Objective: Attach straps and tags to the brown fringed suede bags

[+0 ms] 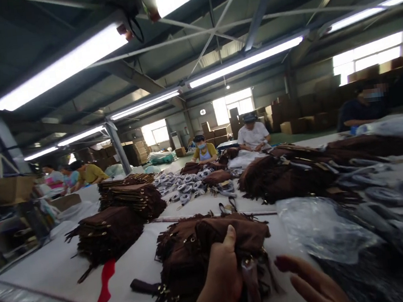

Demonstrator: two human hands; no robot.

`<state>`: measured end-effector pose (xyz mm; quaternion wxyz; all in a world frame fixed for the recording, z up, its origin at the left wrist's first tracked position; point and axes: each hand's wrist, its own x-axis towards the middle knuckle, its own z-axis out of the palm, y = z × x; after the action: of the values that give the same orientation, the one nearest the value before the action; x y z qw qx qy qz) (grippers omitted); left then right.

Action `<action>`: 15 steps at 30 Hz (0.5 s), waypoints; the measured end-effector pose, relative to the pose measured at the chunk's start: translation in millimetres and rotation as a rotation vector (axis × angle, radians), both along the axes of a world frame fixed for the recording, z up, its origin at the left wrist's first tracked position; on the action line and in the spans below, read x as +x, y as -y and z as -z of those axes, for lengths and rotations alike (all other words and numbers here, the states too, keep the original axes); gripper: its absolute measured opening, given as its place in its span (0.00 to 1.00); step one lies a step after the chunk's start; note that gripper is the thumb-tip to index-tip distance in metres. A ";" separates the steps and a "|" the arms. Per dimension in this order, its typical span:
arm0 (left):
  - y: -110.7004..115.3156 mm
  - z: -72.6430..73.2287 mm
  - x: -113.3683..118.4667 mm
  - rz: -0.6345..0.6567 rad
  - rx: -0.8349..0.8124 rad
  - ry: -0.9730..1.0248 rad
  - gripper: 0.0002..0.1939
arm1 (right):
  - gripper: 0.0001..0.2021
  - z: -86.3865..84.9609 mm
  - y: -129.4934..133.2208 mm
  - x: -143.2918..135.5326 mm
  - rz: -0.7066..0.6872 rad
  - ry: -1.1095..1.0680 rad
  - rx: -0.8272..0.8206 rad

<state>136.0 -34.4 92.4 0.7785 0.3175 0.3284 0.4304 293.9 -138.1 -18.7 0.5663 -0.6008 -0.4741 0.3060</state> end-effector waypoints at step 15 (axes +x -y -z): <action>28.6 28.4 14.8 -0.024 0.017 -0.149 0.24 | 0.22 -27.3 15.0 -35.4 0.080 0.058 0.126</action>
<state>150.8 -63.0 64.1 0.7439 0.3515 0.3855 0.4177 258.5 -153.2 8.6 0.6009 -0.5908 -0.4843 0.2353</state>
